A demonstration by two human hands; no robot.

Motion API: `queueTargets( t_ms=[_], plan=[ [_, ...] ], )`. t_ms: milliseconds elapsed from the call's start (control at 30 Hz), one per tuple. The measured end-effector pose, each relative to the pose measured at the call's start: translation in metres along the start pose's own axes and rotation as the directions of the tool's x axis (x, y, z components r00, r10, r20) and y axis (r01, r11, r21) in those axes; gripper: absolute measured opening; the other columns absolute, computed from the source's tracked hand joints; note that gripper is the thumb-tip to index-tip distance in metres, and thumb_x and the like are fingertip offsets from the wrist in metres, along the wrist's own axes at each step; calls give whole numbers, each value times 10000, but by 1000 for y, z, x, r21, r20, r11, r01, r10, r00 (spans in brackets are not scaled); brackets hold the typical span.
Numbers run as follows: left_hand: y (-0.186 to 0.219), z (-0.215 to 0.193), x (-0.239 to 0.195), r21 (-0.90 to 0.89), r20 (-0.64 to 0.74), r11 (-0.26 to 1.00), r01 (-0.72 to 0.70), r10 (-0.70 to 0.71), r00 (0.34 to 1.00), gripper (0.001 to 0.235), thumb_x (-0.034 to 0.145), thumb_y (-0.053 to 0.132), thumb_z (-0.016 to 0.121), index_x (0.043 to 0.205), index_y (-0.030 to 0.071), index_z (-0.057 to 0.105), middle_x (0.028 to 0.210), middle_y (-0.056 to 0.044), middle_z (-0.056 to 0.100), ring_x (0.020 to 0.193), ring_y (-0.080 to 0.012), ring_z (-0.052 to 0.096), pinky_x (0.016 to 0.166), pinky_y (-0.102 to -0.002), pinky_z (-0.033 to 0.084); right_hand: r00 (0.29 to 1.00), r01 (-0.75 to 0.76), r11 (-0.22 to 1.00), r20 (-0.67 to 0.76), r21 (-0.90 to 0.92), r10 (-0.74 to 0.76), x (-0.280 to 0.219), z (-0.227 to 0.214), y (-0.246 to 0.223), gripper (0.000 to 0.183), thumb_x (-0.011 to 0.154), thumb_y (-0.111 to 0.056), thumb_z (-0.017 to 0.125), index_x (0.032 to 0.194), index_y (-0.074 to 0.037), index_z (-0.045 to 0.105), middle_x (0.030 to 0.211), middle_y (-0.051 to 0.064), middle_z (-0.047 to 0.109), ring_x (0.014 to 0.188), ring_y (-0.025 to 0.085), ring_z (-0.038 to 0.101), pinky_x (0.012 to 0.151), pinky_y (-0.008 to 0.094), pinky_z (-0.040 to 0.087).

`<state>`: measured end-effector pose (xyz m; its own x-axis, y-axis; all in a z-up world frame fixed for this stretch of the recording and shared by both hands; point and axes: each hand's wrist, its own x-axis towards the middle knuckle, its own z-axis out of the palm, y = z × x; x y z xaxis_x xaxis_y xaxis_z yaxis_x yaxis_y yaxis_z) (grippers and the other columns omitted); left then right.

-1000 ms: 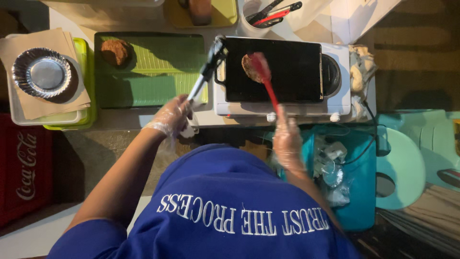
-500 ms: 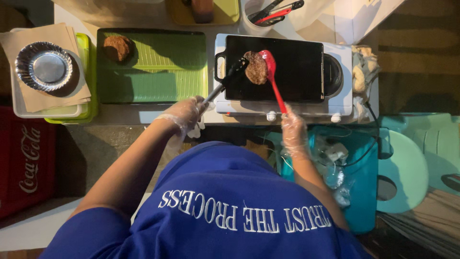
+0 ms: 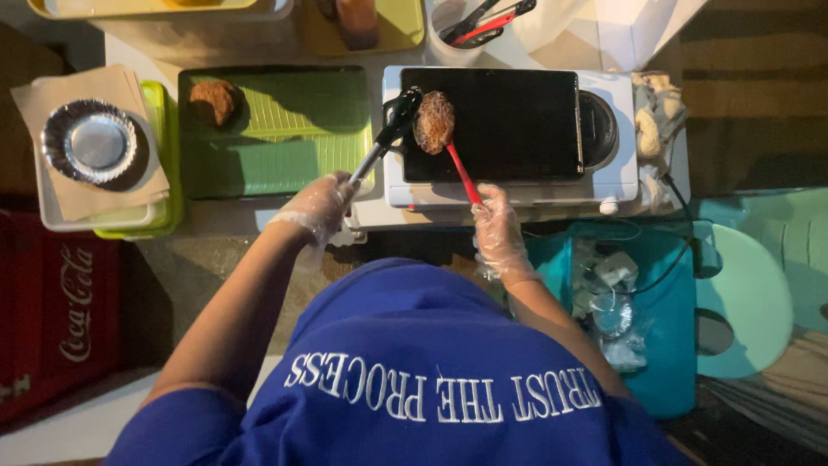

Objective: The person flips burger patties on a hot griddle using a pair of tongs and a spatula.

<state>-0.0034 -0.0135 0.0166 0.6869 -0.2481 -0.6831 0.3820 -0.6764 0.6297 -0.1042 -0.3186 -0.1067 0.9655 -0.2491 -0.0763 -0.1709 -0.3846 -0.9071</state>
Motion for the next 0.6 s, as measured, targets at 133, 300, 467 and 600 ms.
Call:
queueTargets(
  t_ms=[133, 300, 467, 600],
  plan=[
    [-3, 0, 3, 3, -8, 999, 53, -53, 999, 391, 1068, 341, 425, 1359, 102, 529, 802, -78, 614, 609, -168, 523, 573, -341, 482, 985, 168, 982, -34, -83, -171, -2, -2, 56, 164, 1036, -120, 594, 1180, -52, 636, 867, 14, 675, 736, 108, 627, 655, 271, 528],
    [-5, -3, 5, 71, -31, 997, 9, -7, 999, 430, 1070, 361, 439, 1362, 64, 550, 827, -80, 643, 641, -180, 574, 608, -361, 500, 961, 97, 805, -267, 585, 78, 0, -18, 155, 165, 1044, -150, 618, 1200, -94, 616, 916, 1, 624, 745, 109, 568, 609, 262, 492],
    [-2, -8, 2, 69, -35, 997, -24, 26, 999, 436, 1066, 356, 433, 1372, 65, 541, 808, -80, 633, 613, -180, 579, 605, -366, 511, 971, -25, 809, -180, 587, 160, 12, -2, 175, 146, 1003, -190, 649, 1112, -114, 589, 933, -9, 624, 755, 120, 593, 591, 292, 491],
    [-1, -15, -2, 81, -18, 996, -42, 43, 999, 442, 1063, 356, 436, 1378, 61, 533, 805, -81, 630, 606, -175, 573, 595, -362, 510, 945, -189, 925, -195, 330, 262, 5, 10, 149, 222, 1058, -321, 595, 994, -111, 625, 773, -30, 602, 622, 107, 563, 526, 291, 438]
  ],
)
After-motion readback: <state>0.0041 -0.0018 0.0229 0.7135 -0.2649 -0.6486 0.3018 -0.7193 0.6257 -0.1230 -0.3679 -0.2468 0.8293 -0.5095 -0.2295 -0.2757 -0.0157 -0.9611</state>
